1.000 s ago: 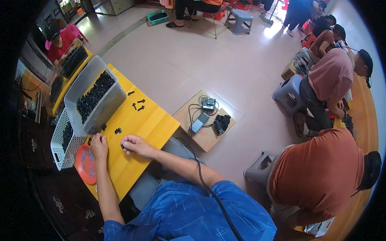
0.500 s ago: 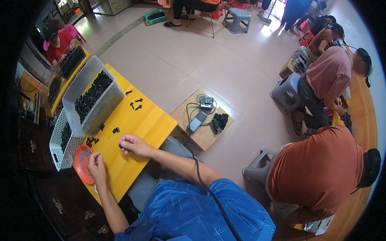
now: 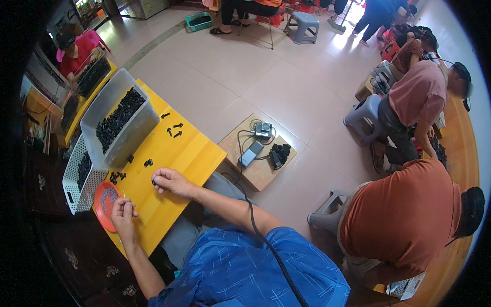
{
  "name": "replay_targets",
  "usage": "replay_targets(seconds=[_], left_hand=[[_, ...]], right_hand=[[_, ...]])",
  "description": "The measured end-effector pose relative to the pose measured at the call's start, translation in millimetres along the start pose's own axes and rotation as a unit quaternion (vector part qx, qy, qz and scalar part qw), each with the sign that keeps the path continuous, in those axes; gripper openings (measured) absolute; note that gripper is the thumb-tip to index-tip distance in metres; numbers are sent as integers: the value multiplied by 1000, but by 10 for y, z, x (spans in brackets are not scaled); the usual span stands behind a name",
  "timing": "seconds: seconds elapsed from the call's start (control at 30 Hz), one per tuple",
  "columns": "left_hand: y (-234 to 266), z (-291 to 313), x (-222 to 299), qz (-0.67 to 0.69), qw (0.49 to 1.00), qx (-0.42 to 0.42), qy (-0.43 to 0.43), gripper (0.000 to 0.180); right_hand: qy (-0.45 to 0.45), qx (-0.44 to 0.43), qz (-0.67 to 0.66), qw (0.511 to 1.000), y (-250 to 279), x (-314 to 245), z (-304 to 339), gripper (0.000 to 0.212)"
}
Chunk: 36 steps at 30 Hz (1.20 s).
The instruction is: Assembling small black plastic components by hand.
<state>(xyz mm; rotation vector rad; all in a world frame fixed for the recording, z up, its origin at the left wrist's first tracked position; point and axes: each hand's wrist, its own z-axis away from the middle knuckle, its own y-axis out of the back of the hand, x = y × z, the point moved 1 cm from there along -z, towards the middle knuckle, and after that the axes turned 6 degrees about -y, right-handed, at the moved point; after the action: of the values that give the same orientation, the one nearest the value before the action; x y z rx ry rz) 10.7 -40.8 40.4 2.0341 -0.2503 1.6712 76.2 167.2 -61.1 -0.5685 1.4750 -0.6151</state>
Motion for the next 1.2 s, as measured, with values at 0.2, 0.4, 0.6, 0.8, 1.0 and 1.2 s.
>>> replay_targets(seconds=[0.2,0.4,0.6,0.8,1.0,1.2], left_hand=[[-65,-14,128,36,999,0,8,8],[-101,-31,190,77,997,8,25,11],[-300,-83,140,56,998,19,-6,9],[-489,-130,84,82,996,-13,23,8],[-561,-162,-35,99,993,-56,35,6],[-612,-198,-1,138,987,-53,56,5]], right_hand=[[-2,3,4,1000,-7,-26,9,19],[-4,-4,-12,1000,-8,-7,4,19],[-11,-11,-29,999,17,18,10,18],[-4,-26,-15,1000,11,16,14,16],[-24,-43,14,999,10,12,13,15],[-27,-44,19,998,-8,-9,37,15]])
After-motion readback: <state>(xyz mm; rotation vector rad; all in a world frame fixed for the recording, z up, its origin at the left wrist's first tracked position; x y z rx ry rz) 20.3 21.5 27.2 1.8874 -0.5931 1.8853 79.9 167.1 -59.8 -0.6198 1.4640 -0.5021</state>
